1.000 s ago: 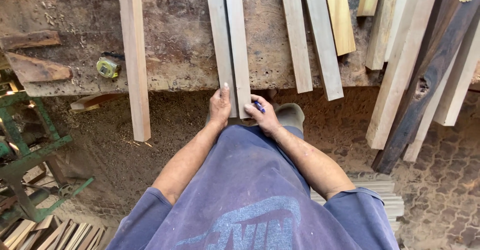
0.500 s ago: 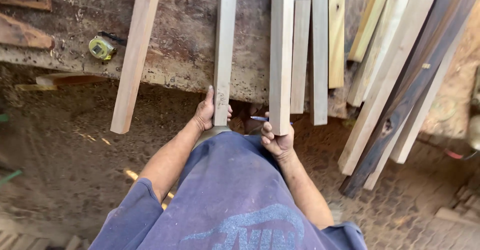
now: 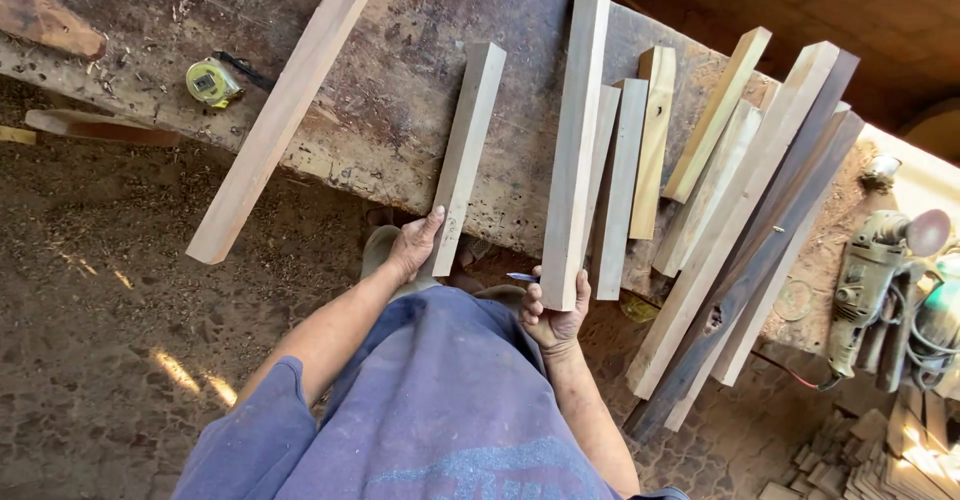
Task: Organizing and marking wood planks on a workbench in a workshop.
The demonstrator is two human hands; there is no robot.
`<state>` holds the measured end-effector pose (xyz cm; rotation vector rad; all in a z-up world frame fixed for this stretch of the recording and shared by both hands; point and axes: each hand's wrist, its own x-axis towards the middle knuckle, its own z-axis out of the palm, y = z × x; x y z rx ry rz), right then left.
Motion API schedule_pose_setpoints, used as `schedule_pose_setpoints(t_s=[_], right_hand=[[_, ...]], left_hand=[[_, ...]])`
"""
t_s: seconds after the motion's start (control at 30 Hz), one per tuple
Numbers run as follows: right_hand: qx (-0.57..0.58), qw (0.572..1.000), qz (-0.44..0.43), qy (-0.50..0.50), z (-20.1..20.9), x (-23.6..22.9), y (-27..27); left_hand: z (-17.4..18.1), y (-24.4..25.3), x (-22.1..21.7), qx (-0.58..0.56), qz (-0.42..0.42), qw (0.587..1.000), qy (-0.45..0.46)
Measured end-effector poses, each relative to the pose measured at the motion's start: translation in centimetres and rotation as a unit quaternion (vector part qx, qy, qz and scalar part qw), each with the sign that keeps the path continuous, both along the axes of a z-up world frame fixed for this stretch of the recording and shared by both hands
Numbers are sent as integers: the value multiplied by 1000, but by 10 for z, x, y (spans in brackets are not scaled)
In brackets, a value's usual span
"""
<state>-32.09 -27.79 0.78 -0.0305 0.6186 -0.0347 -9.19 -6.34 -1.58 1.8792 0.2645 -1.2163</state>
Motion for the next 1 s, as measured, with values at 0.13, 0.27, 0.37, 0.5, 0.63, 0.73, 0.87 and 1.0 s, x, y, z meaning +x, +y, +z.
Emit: schedule_pose_setpoints(t_s=[0.13,0.27,0.37,0.5,0.63,0.73,0.87,1.0], right_hand=[[-10,1000,0,-6,2,2,1],[6,1000,-3,-9,6,7,4],[5,1000,10,-10,1,4,8],[-4,1000,25,-3,-10,8,19],[-13,999,50,12,1,14,18],[12,999,50,0,-10,9,9],[18,998,60,6,13,1,13],[-112,986,73,100,29,5,18]], left_hand=[[24,8,3,63,-53,993,-84],[70,-4,4,34,-44,926,-374],[98,-41,6,-74,-64,951,-295],[109,-105,4,-156,-73,983,-69],[111,-151,-5,-155,-65,986,22],[72,-161,-12,-247,40,947,200],[79,-153,-10,-337,81,908,238],[110,-155,-6,-243,27,967,76]])
